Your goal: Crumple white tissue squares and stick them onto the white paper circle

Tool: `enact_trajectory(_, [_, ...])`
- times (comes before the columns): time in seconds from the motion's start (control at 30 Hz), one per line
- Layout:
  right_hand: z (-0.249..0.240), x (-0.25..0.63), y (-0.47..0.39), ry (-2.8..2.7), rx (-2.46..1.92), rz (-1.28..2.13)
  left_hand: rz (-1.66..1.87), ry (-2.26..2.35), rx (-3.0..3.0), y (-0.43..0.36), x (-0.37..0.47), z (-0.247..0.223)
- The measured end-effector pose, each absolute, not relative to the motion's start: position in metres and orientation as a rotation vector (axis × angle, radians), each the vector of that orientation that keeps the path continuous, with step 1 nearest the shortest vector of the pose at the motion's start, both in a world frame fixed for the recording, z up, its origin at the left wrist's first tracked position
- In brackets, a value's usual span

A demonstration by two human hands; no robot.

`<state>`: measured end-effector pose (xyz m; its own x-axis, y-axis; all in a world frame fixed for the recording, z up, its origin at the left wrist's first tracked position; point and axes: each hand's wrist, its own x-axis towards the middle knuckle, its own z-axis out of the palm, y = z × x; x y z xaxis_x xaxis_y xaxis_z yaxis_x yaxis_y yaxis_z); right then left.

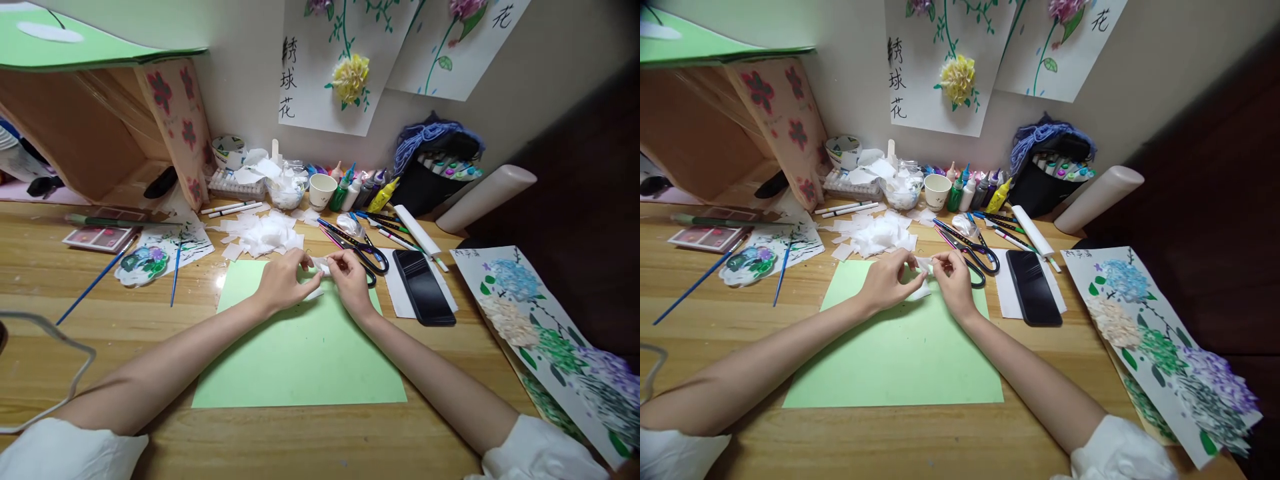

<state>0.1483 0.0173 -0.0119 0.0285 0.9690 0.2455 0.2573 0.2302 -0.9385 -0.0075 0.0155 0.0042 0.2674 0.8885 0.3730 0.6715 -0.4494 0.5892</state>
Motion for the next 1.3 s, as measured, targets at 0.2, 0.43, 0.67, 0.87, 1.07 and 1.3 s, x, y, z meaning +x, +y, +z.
enact_trajectory(0.2, [-0.009, 0.145, 0.013, -1.546, -1.199, 0.821, 0.917, 1.451, 2.226, 0.016, -0.009, 0.003])
enact_trajectory(0.43, [-0.014, 0.147, 0.016, -1.553, -1.189, 0.800, 0.874, 1.456, 2.205, 0.016, -0.009, 0.005])
enact_trajectory(0.67, [-0.012, 0.147, 0.016, -1.583, -1.183, 0.811, 0.832, 1.400, 2.210, 0.015, -0.009, 0.006])
enact_trajectory(0.87, [-0.011, 0.147, 0.016, -1.595, -1.185, 0.780, 0.802, 1.401, 2.117, 0.019, -0.009, 0.004])
enact_trajectory(1.07, [-0.009, 0.150, 0.020, -1.577, -1.226, 0.676, 0.748, 1.279, 2.183, 0.019, -0.010, 0.004])
enact_trajectory(1.3, [-0.010, 0.153, 0.024, -1.567, -1.273, 0.635, 0.786, 1.155, 2.184, 0.020, -0.011, 0.003])
